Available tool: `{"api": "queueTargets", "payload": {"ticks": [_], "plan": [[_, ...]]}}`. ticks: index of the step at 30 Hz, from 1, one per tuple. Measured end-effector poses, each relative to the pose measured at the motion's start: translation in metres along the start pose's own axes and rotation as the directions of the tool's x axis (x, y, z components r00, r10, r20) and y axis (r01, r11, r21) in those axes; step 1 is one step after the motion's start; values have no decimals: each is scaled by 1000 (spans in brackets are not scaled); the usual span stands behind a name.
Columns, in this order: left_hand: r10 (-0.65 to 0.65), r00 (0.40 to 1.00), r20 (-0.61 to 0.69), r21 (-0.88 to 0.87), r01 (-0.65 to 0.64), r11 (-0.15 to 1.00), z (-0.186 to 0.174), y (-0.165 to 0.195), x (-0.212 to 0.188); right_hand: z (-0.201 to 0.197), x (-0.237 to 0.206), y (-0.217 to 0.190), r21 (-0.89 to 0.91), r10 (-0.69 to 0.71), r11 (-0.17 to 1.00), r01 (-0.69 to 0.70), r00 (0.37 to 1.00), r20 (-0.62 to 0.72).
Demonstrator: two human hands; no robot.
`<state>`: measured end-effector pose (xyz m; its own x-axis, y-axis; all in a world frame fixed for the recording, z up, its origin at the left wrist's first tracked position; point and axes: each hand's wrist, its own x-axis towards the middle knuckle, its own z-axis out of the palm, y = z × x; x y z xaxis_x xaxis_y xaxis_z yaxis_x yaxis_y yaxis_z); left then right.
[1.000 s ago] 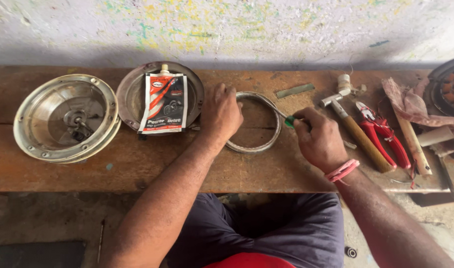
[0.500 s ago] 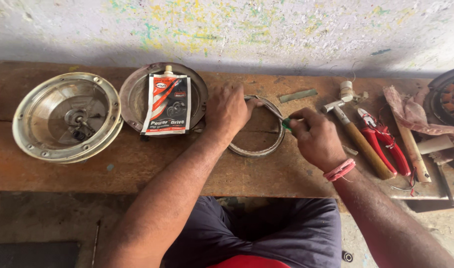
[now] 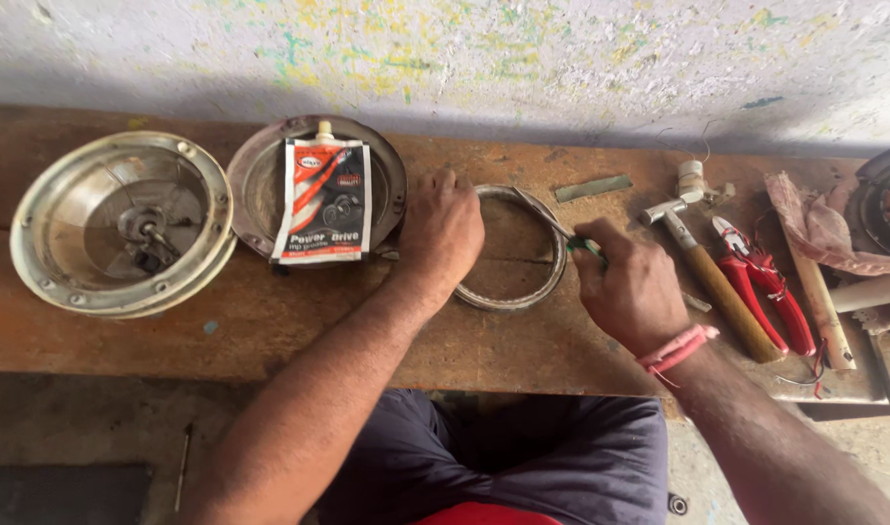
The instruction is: The person uses a green screwdriver to scrape and clean the inner surface of a metal ring placed on a wooden workbench. They rotate the ring and continue scraping along its circumference, occasionally lifting it to inspect the cleaned area.
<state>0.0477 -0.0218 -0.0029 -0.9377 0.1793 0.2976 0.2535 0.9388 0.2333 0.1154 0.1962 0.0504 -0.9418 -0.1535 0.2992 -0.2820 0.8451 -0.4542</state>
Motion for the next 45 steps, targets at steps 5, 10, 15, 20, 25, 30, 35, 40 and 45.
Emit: {"api": "queueTargets", "payload": {"ticks": [5, 10, 15, 20, 25, 30, 35, 40, 45], "plan": [[33, 996, -78, -17, -34, 999, 3, 0, -1, -2, 7, 8, 23, -85, 996, 85, 996, -13], [18, 999, -38, -28, -19, 999, 6, -1, 0, -8, 10, 10, 75, 52, 996, -57, 997, 60], [54, 993, -105, -4, -54, 999, 6, -1, 0, -2, 21, 6, 89, -17, 996, 11, 997, 70], [41, 997, -67, -5, -41, 999, 11, -3, 1, -9, 16, 17, 54, 18, 998, -21, 998, 63], [117, 983, -143, 38, -113, 993, 17, 2, 2, 5, 26, 10, -105, -11, 994, 18, 998, 67], [94, 994, 52, -112, -88, 990, 24, 17, -9, -10, 38, 13, 12, -7, 1000, 7, 999, -44], [125, 989, -82, -231, -141, 963, 23, 6, 4, -43, -5, 30, 0, -49, 999, 49, 997, -58], [206, 973, -105, -239, -226, 944, 17, -5, 5, -24, -36, 17, 38, 14, 999, -14, 1000, 5], [28, 987, 157, -251, 13, 968, 16, -5, 2, -23, -39, 10, -120, -15, 993, 11, 999, -32]]}}
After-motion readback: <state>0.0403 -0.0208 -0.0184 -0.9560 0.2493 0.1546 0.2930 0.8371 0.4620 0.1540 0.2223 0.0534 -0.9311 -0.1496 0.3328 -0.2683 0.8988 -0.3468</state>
